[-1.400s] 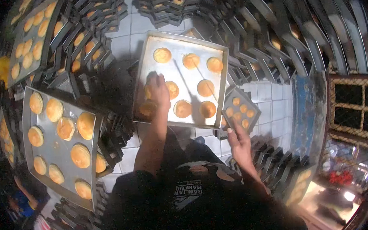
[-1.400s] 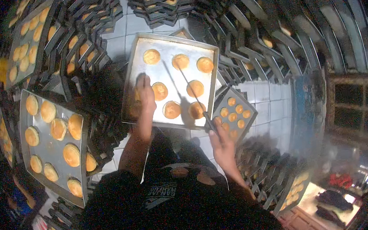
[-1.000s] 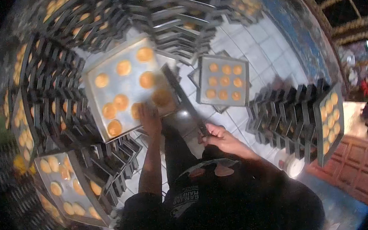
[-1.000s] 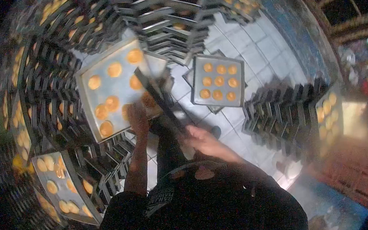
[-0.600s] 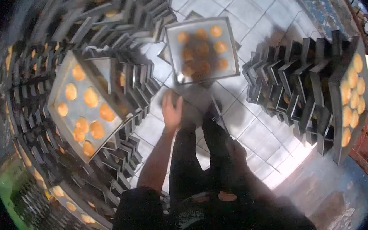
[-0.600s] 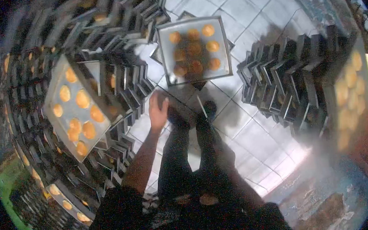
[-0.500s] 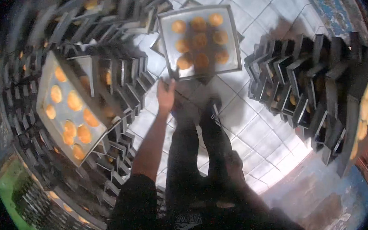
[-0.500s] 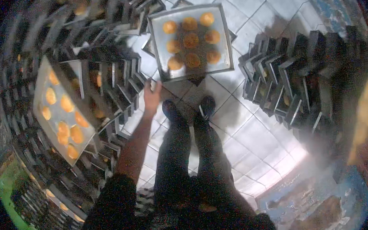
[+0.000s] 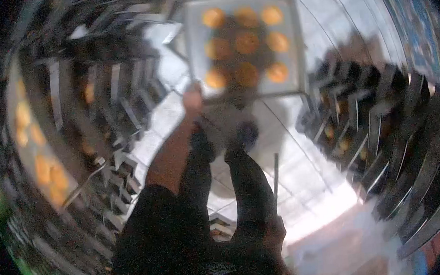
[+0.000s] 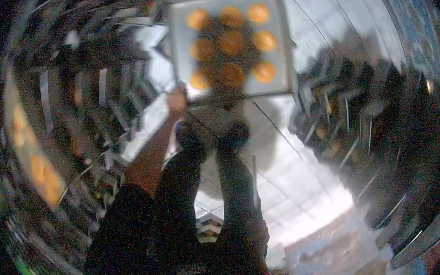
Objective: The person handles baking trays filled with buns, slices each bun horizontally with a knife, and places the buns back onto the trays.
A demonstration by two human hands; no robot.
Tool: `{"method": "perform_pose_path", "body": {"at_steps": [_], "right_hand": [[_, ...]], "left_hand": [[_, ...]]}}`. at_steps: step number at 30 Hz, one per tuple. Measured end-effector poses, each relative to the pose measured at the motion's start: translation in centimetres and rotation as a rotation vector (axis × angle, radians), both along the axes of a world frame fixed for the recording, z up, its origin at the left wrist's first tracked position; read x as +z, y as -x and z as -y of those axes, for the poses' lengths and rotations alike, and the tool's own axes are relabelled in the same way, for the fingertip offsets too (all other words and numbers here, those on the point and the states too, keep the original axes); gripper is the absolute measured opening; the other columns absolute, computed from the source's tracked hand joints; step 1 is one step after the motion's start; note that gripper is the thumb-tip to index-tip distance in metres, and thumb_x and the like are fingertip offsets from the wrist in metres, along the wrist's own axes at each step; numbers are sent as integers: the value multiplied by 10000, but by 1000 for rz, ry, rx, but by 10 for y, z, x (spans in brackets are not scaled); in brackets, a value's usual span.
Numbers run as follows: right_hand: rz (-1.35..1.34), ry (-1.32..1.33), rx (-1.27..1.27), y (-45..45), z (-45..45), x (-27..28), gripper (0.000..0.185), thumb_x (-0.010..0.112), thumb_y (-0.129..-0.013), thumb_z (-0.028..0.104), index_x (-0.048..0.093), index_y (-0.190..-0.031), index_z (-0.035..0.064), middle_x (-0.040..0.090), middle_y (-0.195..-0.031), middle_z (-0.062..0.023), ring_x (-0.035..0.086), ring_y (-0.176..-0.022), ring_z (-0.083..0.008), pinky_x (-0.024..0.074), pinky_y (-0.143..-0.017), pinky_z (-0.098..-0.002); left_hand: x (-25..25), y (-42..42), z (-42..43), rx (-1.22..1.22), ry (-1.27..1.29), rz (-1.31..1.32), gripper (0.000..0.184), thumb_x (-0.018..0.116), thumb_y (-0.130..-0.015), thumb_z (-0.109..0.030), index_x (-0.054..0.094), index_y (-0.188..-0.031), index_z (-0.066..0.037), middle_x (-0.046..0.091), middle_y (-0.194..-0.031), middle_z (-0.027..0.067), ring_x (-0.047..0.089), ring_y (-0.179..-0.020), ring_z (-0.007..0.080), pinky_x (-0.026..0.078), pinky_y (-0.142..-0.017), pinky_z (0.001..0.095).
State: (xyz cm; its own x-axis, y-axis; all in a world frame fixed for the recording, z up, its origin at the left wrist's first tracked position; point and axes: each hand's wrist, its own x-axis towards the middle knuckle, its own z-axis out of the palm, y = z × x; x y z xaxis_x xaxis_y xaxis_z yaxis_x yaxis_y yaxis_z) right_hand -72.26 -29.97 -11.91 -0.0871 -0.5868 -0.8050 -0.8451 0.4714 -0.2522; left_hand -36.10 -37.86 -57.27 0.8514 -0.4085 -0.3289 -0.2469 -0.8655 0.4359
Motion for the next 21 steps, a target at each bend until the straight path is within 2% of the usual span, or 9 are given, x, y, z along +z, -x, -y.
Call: {"method": "perform_pose_path", "body": {"at_steps": [2, 4, 5, 7, 10, 12, 13, 17, 21], "right_hand": [[3, 55, 106, -8, -6, 6, 315, 505, -1036, 300, 586, -1017, -4, 631, -900, -201, 598, -864, -339, 484, -786, -414], [19, 173, 264, -4, -9, 19, 273, 512, -1035, 265, 583, -966, 10, 611, -813, -153, 587, -811, -271, 487, -735, -384], [21, 237, 342, -1, -11, 24, 257, 515, -1034, 247, 582, -941, 17, 602, -769, -128, 581, -784, -237, 489, -709, -369], [209, 240, -125, 14, -6, 24, 187, 549, -1011, 194, 581, -932, 28, 588, -788, -74, 591, -776, -186, 485, -662, -327], [518, 388, -71, -25, 40, 117, 101, 546, -976, 100, 578, -959, 5, 559, -812, -42, 550, -728, -148, 459, -624, -279], [934, 466, -113, -38, 64, 155, 95, 516, -937, 28, 579, -990, -19, 562, -830, -56, 527, -712, -141, 447, -630, -262], [872, 530, 33, -51, 92, 195, 138, 589, -925, 92, 624, -986, -27, 644, -926, -96, 619, -759, -192, 499, -680, -322], [819, 804, 490, -98, 121, 275, 227, 505, -985, 180, 596, -991, -27, 584, -817, -81, 548, -733, -239, 449, -688, -393], [965, 607, 424, -139, 116, 325, 211, 517, -1032, 195, 578, -986, -2, 584, -841, -57, 550, -741, -183, 453, -681, -344]], "left_hand": [[18, 27, -11, 41, 21, 259, 332, 611, -925, -328, 707, -860, -17, 692, -737, 175, 674, -650, 329, 549, -588, 455], [159, 42, 19, 275, -246, -126, 321, 700, -867, -346, 726, -937, -34, 716, -899, 195, 704, -828, 367, 557, -776, 496], [194, 54, 8, 200, -102, -95, 286, 705, -843, -301, 718, -956, -38, 710, -930, 217, 691, -863, 414, 552, -799, 516], [287, 51, -3, 138, -29, -202, 177, 662, -833, -187, 691, -824, -12, 677, -842, 241, 675, -831, 437, 540, -749, 527], [373, 62, -74, -145, 312, 42, 228, 651, -843, -211, 679, -737, -12, 644, -675, 196, 666, -671, 415, 541, -635, 508], [429, 83, -108, 44, 22, -56, 294, 653, -870, -312, 716, -773, -41, 674, -707, 179, 689, -674, 373, 549, -631, 489], [470, 69, -123, 177, -93, -89, 330, 653, -884, -362, 735, -791, -56, 689, -724, 171, 701, -676, 352, 553, -628, 480], [563, 74, -197, 405, 69, -222, 361, 647, -901, -382, 746, -947, -38, 690, -759, 178, 693, -726, 300, 553, -677, 464], [634, 83, -264, 514, 355, -194, 364, 640, -909, -366, 715, -985, -18, 616, -639, 117, 630, -649, 214, 510, -604, 411]]}}
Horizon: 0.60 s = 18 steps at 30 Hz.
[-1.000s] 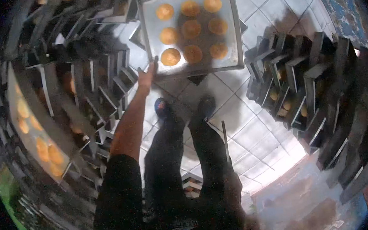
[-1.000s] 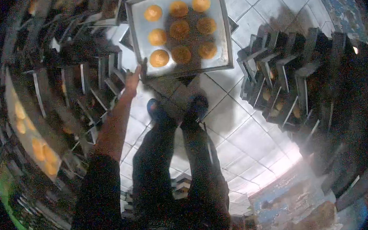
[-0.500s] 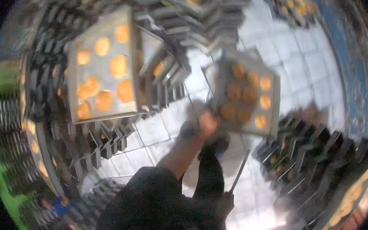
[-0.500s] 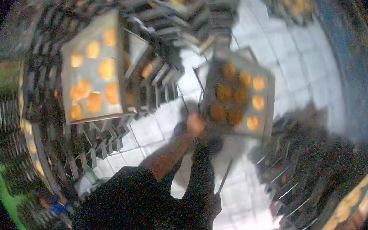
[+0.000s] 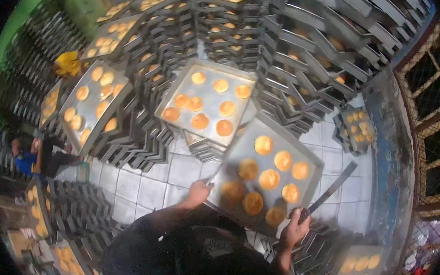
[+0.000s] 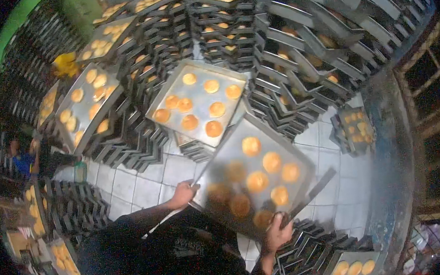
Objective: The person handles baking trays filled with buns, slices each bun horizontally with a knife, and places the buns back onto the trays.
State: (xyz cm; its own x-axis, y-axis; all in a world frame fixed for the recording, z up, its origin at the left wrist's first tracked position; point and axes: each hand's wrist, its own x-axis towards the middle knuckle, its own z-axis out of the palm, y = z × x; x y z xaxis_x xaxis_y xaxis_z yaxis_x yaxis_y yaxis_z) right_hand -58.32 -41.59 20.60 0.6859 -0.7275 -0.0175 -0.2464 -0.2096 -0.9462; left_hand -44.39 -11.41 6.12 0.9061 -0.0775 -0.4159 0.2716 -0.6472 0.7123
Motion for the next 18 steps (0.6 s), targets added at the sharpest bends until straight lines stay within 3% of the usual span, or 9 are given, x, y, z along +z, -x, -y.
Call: {"method": "perform_pose_path", "body": {"at_steps": [1, 5, 7, 8, 10, 13, 14, 16, 18], "right_hand": [[25, -28, 33, -8, -4, 12, 186, 528, -1038, 186, 573, -1004, 9, 581, -849, -48, 548, -737, -158, 454, -670, -320], [267, -331, 40, -45, -31, 2, 156, 581, -1018, 123, 590, -1097, -11, 617, -904, -25, 590, -778, -112, 480, -669, -252], [279, -211, 123, -64, -44, 0, 140, 575, -1020, 111, 569, -1103, -1, 596, -874, -30, 559, -743, -106, 468, -635, -247], [290, -89, 202, -75, -49, -4, 128, 569, -1022, 99, 547, -1110, 8, 574, -845, -35, 527, -708, -101, 456, -601, -243], [304, 10, 252, -95, -62, -10, 134, 589, -1015, 106, 577, -1096, 0, 589, -836, -34, 541, -709, -97, 464, -598, -246], [207, -179, 319, -135, -94, -12, 163, 618, -1007, 144, 622, -1057, -11, 622, -832, -38, 563, -666, -105, 464, -602, -255], [194, -169, 311, -150, -104, -8, 163, 618, -1007, 144, 622, -1057, -11, 622, -832, -38, 563, -666, -105, 464, -602, -255], [119, 11, 432, -185, -123, 2, 182, 624, -1006, 163, 622, -1064, -9, 617, -813, -30, 559, -667, -97, 460, -602, -260], [98, 131, 394, -214, -136, -19, 189, 623, -1007, 168, 623, -1067, -11, 608, -788, -21, 554, -670, -89, 453, -600, -265]], "left_hand": [[19, 1, -13, 88, 79, -5, 329, 636, -909, -302, 702, -975, 13, 611, -642, 81, 603, -609, 196, 463, -551, 361], [-9, -4, -93, 260, 144, 104, 282, 651, -886, -232, 690, -941, 42, 606, -640, 59, 572, -574, 164, 434, -516, 330], [-8, -19, -117, 544, 302, 103, 205, 652, -859, -171, 669, -827, 31, 593, -633, 40, 545, -556, 126, 405, -494, 324], [-43, -37, -135, 584, 146, 236, 193, 635, -857, -157, 625, -729, -12, 547, -592, 13, 496, -516, 105, 368, -467, 315], [-11, -68, -145, 591, 231, 60, 363, 628, -809, -244, 658, -882, 111, 623, -644, 166, 602, -610, 231, 470, -605, 445], [-76, -137, -165, 663, 182, 117, 355, 615, -816, -250, 668, -866, 97, 622, -635, 163, 607, -607, 249, 468, -608, 448], [-73, -158, -161, 674, 297, 200, 349, 617, -830, -259, 675, -854, 84, 607, -623, 167, 616, -636, 244, 484, -631, 439], [-95, -203, -170, 325, -112, 387, 333, 620, -847, -252, 687, -954, 56, 630, -663, 165, 616, -643, 278, 487, -632, 450], [-85, -228, -150, 674, 148, 117, 379, 637, -860, -282, 679, -1074, 28, 692, -833, 203, 655, -740, 359, 495, -646, 478]]}}
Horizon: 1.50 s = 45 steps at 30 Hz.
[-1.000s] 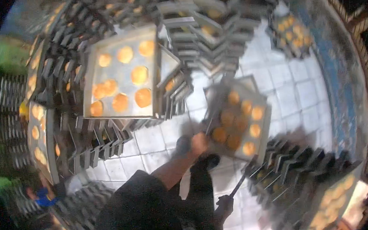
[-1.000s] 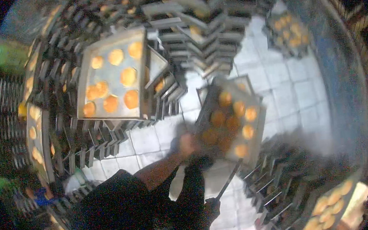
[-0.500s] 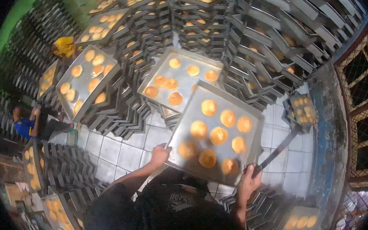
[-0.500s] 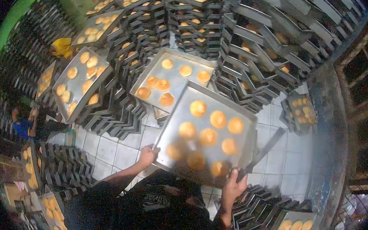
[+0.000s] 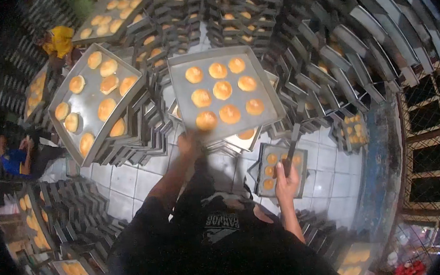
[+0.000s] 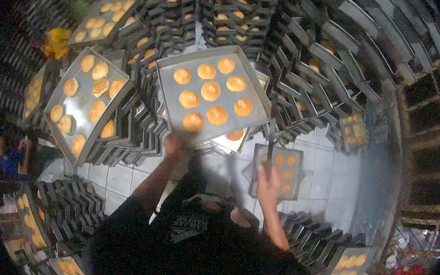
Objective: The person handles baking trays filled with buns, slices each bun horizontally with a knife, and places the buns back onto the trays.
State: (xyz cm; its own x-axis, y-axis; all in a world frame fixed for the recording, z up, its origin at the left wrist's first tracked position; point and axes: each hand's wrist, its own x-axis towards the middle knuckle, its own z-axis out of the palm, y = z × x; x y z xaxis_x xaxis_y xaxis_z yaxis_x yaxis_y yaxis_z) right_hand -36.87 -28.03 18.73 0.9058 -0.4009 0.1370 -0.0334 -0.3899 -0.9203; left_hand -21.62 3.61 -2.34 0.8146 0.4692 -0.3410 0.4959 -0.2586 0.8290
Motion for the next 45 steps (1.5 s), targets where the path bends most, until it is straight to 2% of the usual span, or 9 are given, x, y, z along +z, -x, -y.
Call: {"method": "perform_pose_path", "body": {"at_steps": [8, 15, 18, 19, 20, 25, 30, 38, 45], "right_hand": [[-133, -95, -36, -71, -44, -8, 160, 609, -1012, 151, 628, -1057, -2, 605, -788, -16, 551, -684, -85, 445, -595, -257], [-211, 31, 28, -96, -50, -13, 180, 619, -1009, 165, 630, -1030, -14, 595, -794, -12, 549, -680, -94, 451, -626, -258], [-324, 179, 64, -102, -31, -23, 432, 648, -992, 240, 603, -1269, -87, 699, -1147, -213, 644, -1038, -259, 499, -939, -362], [-310, 87, 100, -107, -34, -13, 422, 649, -995, 241, 608, -1249, -94, 705, -1100, -187, 650, -974, -227, 520, -883, -342], [-205, 3, 139, -114, -47, 8, 339, 636, -1007, 218, 629, -1177, -74, 698, -987, -129, 633, -866, -181, 521, -778, -308], [-212, -66, 186, -123, -34, 6, 209, 625, -1010, 166, 614, -1047, -40, 620, -863, -32, 548, -763, -118, 453, -675, -275], [-81, -224, 361, -137, -22, 11, 176, 618, -1009, 177, 619, -1019, 1, 600, -817, -6, 512, -697, -86, 414, -612, -256], [-104, -403, 537, -145, -6, 2, 158, 598, -1018, 188, 601, -1038, 32, 548, -738, 1, 479, -608, -78, 382, -527, -241], [-302, -289, 465, -152, 11, -39, 164, 589, -1021, 224, 584, -1002, 61, 538, -690, 22, 448, -552, -53, 332, -472, -236]], "left_hand": [[96, -65, -33, -878, -352, -151, 414, 570, -962, -394, 669, -1008, 6, 693, -980, 233, 674, -896, 441, 512, -849, 534], [16, -125, 22, -680, -163, 270, 235, 553, -935, -229, 719, -938, -63, 714, -943, 192, 698, -870, 354, 533, -789, 478], [48, -129, 27, -874, -365, 265, 222, 606, -900, -282, 777, -950, -150, 731, -849, 110, 688, -842, 285, 519, -830, 446], [-44, -130, 40, -694, -250, 591, 260, 637, -878, -368, 783, -974, -175, 726, -874, 113, 663, -885, 303, 489, -894, 461], [21, -124, 41, -645, -315, 135, 287, 694, -831, -438, 794, -915, -182, 707, -969, 116, 608, -1027, 337, 454, -949, 477], [18, -100, 70, -424, -553, 75, 659, 781, -755, -468, 627, -1262, -76, 642, -1063, 160, 501, -1186, 375, 442, -1002, 477], [19, -71, 71, -740, -121, 229, 646, 802, -748, -350, 522, -1232, -27, 608, -1166, 271, 589, -1157, 437, 476, -979, 506], [67, -75, 75, -304, -81, 392, 764, 863, -714, -332, 506, -1311, -13, 598, -1261, 255, 624, -1151, 384, 516, -901, 497], [120, -102, 69, -85, 1303, 473, 399, 611, -1003, -374, 583, -1292, -100, 678, -1217, 59, 662, -1143, 198, 553, -965, 383]]}}
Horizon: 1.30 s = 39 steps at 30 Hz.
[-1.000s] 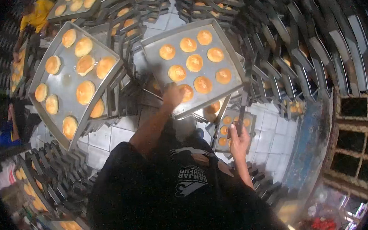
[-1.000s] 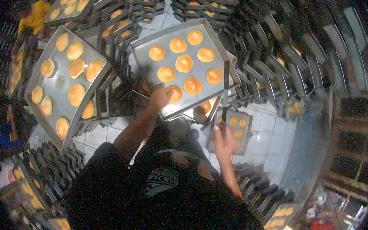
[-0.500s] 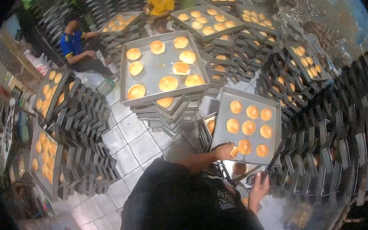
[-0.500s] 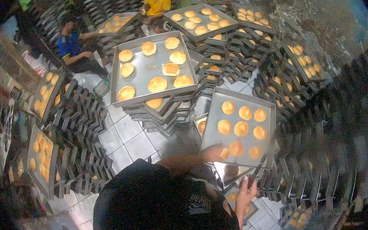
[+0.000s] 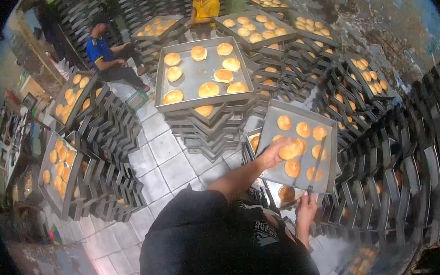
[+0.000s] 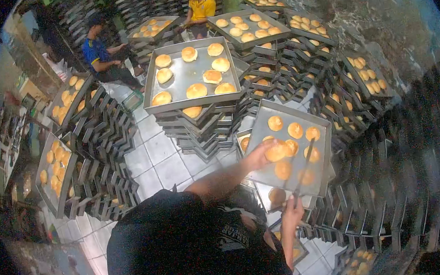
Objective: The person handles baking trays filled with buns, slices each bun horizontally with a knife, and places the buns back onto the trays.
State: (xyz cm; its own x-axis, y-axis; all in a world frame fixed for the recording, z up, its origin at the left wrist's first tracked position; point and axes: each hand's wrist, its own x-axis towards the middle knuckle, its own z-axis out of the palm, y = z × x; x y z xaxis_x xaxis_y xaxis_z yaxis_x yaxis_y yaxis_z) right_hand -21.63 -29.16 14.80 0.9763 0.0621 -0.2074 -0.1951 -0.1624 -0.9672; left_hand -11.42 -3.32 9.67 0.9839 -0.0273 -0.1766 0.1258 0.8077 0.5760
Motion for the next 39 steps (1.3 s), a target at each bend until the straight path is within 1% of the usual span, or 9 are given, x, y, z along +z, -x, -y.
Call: {"method": "perform_pose_path", "body": {"at_steps": [3, 5, 8, 12, 16, 26, 33, 35, 39], "right_hand": [[-97, -129, -30, 9, -9, 16, 154, 563, -1028, 197, 592, -1087, 58, 544, -717, 22, 465, -570, -51, 345, -472, -226], [-64, -163, -43, 14, -20, 33, 149, 558, -1034, 245, 556, -981, 106, 515, -682, 39, 402, -499, -28, 291, -425, -209], [42, -146, -11, 10, -17, 36, 157, 549, -1035, 215, 576, -1082, 67, 505, -689, 36, 427, -526, -57, 320, -453, -226], [155, 20, 12, 6, -24, 77, 399, 569, -1018, 190, 553, -1377, 15, 649, -842, -14, 529, -691, -55, 445, -608, -236], [242, 163, 26, 7, -41, 98, 523, 586, -995, 187, 465, -1475, 19, 681, -840, -76, 635, -786, -127, 522, -783, -307], [337, 356, 31, 10, -49, 101, 508, 572, -980, 176, 490, -1451, 4, 675, -791, -134, 662, -744, -181, 529, -739, -332], [241, 253, 5, 9, -47, 106, 505, 578, -983, 187, 499, -1449, 10, 683, -783, -123, 664, -735, -188, 529, -734, -325], [187, 273, 33, -5, -47, 117, 533, 556, -1003, 238, 464, -1484, 28, 669, -785, -74, 609, -724, -129, 508, -713, -310], [200, 321, 75, -7, -44, 125, 523, 550, -1006, 252, 474, -1473, 29, 675, -754, -97, 653, -711, -185, 530, -739, -344]], "left_hand": [[32, -2, 1, 55, 277, -123, 431, 575, -1011, -431, 593, -1275, -91, 683, -1223, 58, 664, -1145, 208, 539, -989, 395], [25, -18, 2, 107, 272, -184, 461, 600, -988, -458, 601, -1265, -90, 682, -1222, 56, 669, -1126, 218, 533, -994, 410], [30, -31, 13, 171, 320, -122, 446, 662, -931, -493, 663, -1162, -111, 716, -1116, 48, 693, -1014, 222, 553, -927, 401], [60, -45, 18, 134, 340, -144, 377, 673, -917, -502, 707, -1040, -147, 740, -981, 24, 705, -893, 216, 569, -842, 385], [70, -55, 16, 94, 340, -108, 356, 648, -932, -515, 709, -986, -169, 739, -926, 6, 702, -845, 201, 568, -804, 377], [69, -78, 23, 39, 346, -60, 440, 658, -927, -522, 679, -1071, -106, 727, -984, 50, 690, -904, 228, 544, -863, 404], [71, -69, 34, -14, 235, -64, 415, 678, -924, -487, 677, -1073, -100, 721, -970, 50, 686, -867, 215, 556, -810, 376], [76, -59, 44, -47, 259, -68, 411, 678, -927, -481, 676, -1070, -96, 720, -965, 50, 686, -862, 213, 559, -801, 371], [70, -68, 42, 20, 295, -66, 392, 678, -933, -454, 673, -1060, -83, 718, -960, 59, 689, -850, 220, 569, -803, 382]]}}
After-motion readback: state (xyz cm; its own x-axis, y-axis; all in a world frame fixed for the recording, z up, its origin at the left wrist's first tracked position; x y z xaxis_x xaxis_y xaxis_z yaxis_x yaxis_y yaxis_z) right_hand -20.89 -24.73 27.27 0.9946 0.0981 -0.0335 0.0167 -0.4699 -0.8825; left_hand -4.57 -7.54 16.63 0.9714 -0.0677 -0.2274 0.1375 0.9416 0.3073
